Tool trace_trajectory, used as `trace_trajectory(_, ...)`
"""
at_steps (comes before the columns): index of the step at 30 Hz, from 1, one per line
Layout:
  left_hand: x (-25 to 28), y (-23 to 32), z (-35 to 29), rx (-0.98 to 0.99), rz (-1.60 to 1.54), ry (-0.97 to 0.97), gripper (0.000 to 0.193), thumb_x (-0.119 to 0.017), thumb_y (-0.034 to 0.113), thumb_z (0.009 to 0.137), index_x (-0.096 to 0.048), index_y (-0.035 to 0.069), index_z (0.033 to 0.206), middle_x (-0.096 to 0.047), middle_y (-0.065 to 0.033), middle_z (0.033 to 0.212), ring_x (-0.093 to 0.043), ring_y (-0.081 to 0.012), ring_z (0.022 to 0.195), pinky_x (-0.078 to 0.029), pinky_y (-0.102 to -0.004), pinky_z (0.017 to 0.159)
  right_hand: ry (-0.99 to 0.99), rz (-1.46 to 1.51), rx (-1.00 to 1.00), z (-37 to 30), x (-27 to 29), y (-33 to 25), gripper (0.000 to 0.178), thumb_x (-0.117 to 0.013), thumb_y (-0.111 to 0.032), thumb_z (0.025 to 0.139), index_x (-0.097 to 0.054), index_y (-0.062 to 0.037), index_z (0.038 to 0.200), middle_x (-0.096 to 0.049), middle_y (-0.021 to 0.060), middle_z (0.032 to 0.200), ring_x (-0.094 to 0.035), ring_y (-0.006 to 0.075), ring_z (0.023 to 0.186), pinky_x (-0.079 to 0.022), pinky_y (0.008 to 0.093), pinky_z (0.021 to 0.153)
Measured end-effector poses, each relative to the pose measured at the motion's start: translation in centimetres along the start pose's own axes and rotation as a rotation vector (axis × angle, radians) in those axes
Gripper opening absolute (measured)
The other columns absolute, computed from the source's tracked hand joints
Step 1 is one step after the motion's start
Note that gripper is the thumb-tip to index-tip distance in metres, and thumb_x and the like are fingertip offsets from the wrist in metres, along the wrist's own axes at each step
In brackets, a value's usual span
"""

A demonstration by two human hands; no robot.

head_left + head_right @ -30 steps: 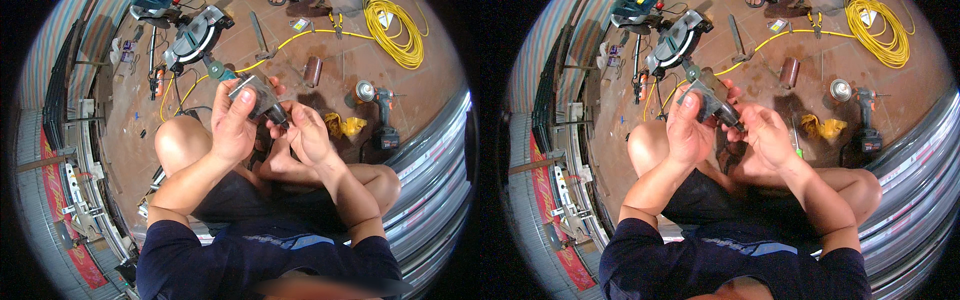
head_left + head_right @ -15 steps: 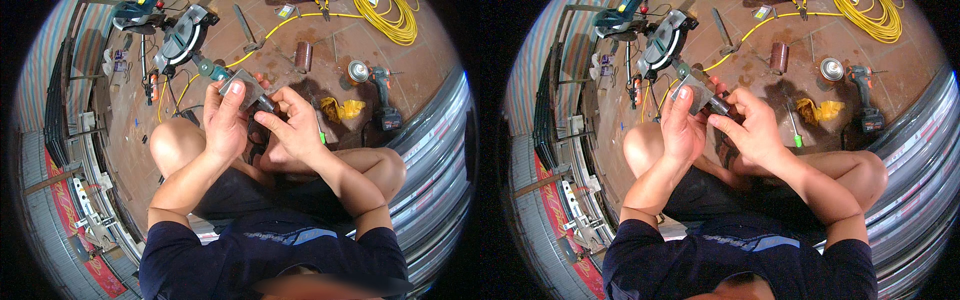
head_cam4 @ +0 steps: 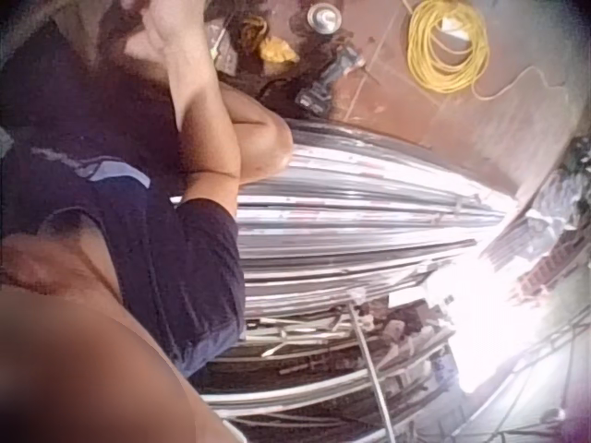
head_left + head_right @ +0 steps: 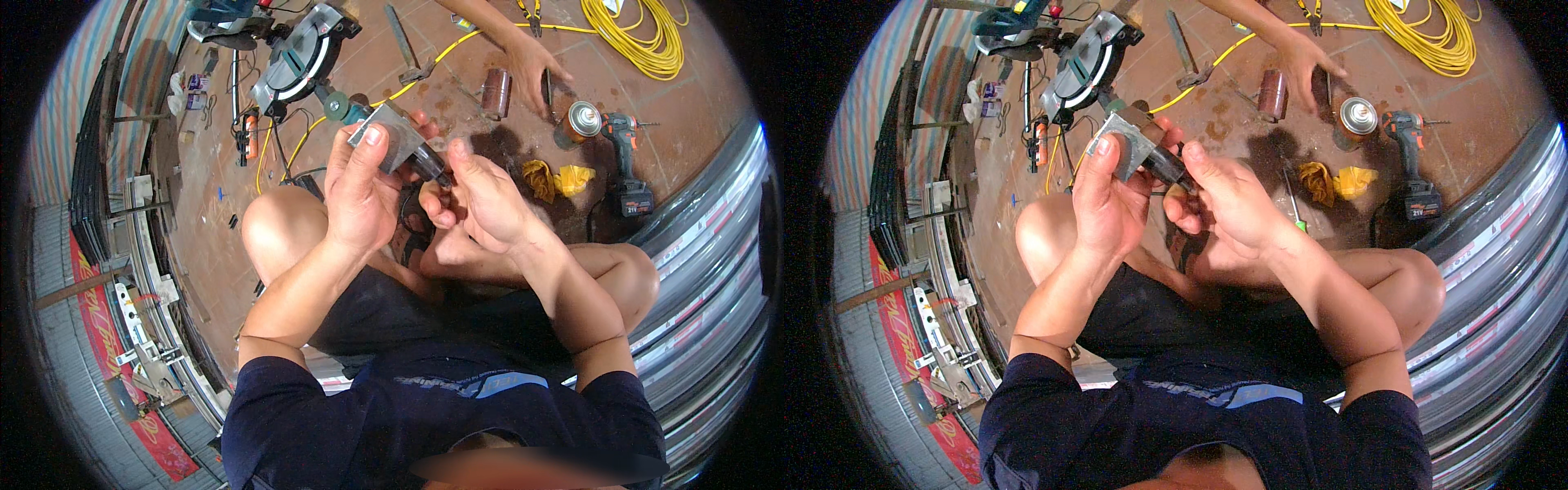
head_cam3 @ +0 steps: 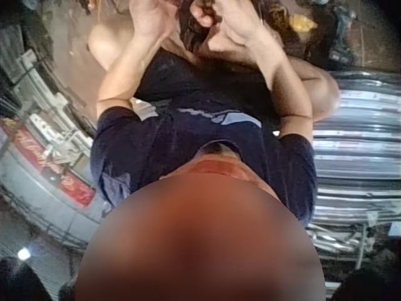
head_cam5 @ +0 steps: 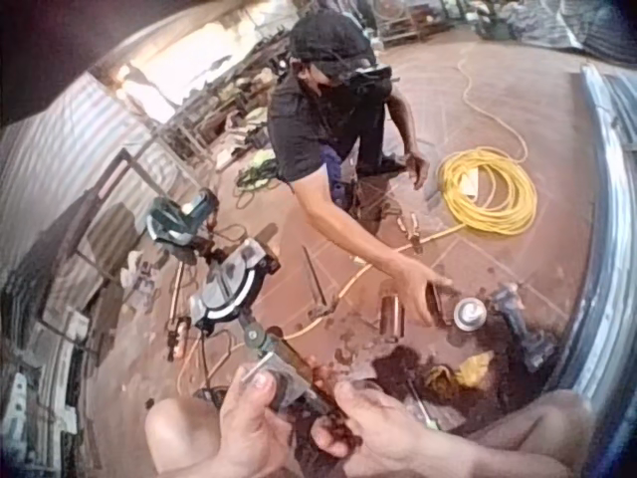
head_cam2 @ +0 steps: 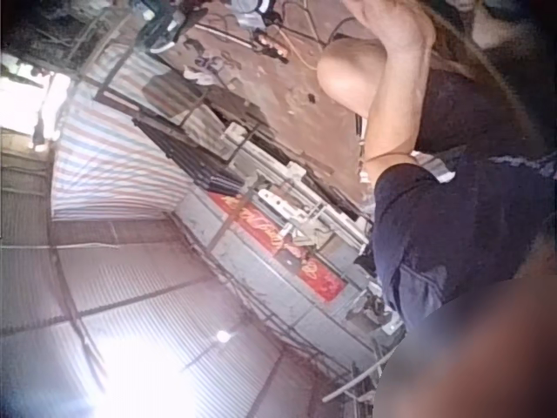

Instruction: The person sits on the floor and uses a spray can to apply lubricant to a metal block and a metal rod. They then wipe the parts with a yellow cloth and insert the rod into the block to check the fit.

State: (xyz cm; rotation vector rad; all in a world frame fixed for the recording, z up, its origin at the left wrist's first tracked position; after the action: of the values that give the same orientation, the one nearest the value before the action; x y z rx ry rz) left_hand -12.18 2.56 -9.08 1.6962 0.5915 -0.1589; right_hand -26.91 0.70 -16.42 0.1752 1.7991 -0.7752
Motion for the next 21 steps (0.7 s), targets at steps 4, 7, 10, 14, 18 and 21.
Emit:
trace_trajectory(4, -0.4, -0.4, -0.3, -0.002, 0.086, -0.084, 0.036, -0.07, 0.028, 0.113, -0.053, 0.008, 0.138, -0.073, -0.0234, 0.135, -0.074, -0.0366, 0.126, -0.063, -0.0507, 0.106, -0.072, 0.014, 0.0, 0.2, -0.2, 0.8, 0.043, -0.065, -0.046, 0.116, -0.069, -0.0041, 0.126, -0.071, 0.0054, 0.093, -0.054, 0.012, 0.07, -0.046, 0.0275, 0.065)
trace_trajectory(7, -0.5, -0.8, -0.5, -0.088, 0.134, -0.093, 0.039, -0.074, 0.019, 0.111, -0.048, 0.006, 0.137, -0.073, -0.0233, 0.136, -0.074, -0.0334, 0.127, -0.062, -0.0494, 0.108, 0.133, -0.643, 0.497, 0.0, -0.7, -0.1, 0.042, -0.072, -0.022, 0.108, -0.063, 0.003, 0.14, -0.077, 0.0151, 0.109, -0.069, 0.0323, 0.089, -0.056, 0.0409, 0.081)
trace_trajectory(10, -1.0, -1.5, -0.9, -0.182, 0.237, -0.106, 0.053, -0.08, 0.003, 0.104, -0.04, 0.006, 0.137, -0.07, -0.0235, 0.142, -0.071, -0.0307, 0.132, -0.057, -0.0479, 0.115, 0.398, -1.144, 0.491, -1.0, -0.8, -0.1, 0.057, -0.077, -0.007, 0.097, -0.058, 0.0051, 0.15, -0.078, 0.0259, 0.126, -0.075, 0.0509, 0.115, -0.059, 0.0497, 0.1)
trace_trajectory(14, -1.5, -1.6, -1.3, -0.306, 0.228, -0.173, 0.061, -0.084, -0.002, 0.099, -0.038, 0.007, 0.139, -0.065, -0.0229, 0.148, -0.066, -0.0288, 0.138, -0.054, -0.0472, 0.119, 0.403, -1.214, 0.694, -1.5, -1.1, -0.4, 0.049, -0.082, -0.008, 0.097, -0.062, -0.004, 0.142, -0.077, 0.0213, 0.119, -0.079, 0.0396, 0.106, -0.062, 0.0479, 0.091)
trace_trajectory(18, -1.2, -1.5, -1.3, -0.352, 0.218, -0.114, 0.065, -0.085, -0.002, 0.098, -0.036, 0.007, 0.141, -0.064, -0.0225, 0.148, -0.066, -0.0271, 0.136, -0.054, -0.046, 0.119, 0.435, -1.049, 0.683, -1.0, 0.0, 0.6, 0.059, -0.085, -0.008, 0.093, -0.061, -0.0012, 0.147, -0.074, 0.0293, 0.127, -0.071, 0.0517, 0.122, -0.058, 0.0514, 0.102)
trace_trajectory(21, -1.5, -1.6, -1.5, -0.385, 0.286, -0.122, 0.067, -0.086, -0.002, 0.097, -0.036, 0.007, 0.141, -0.063, -0.0218, 0.149, -0.066, -0.0258, 0.135, -0.054, -0.0443, 0.118, 0.405, -1.15, 0.76, -0.7, 0.3, 1.0, 0.055, -0.086, -0.014, 0.096, -0.064, -0.0006, 0.144, -0.077, 0.0244, 0.124, -0.076, 0.0412, 0.118, -0.059, 0.0472, 0.098)
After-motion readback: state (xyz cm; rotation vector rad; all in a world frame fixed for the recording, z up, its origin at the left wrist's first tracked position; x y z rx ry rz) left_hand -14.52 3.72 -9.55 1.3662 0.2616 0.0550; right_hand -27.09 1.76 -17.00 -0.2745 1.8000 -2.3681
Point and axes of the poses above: each hand's wrist, its own z-axis towards the middle knuckle, its own x-axis out of the back of the hand, y = z × x, the point moved 4 cm from there along z, towards the middle knuckle
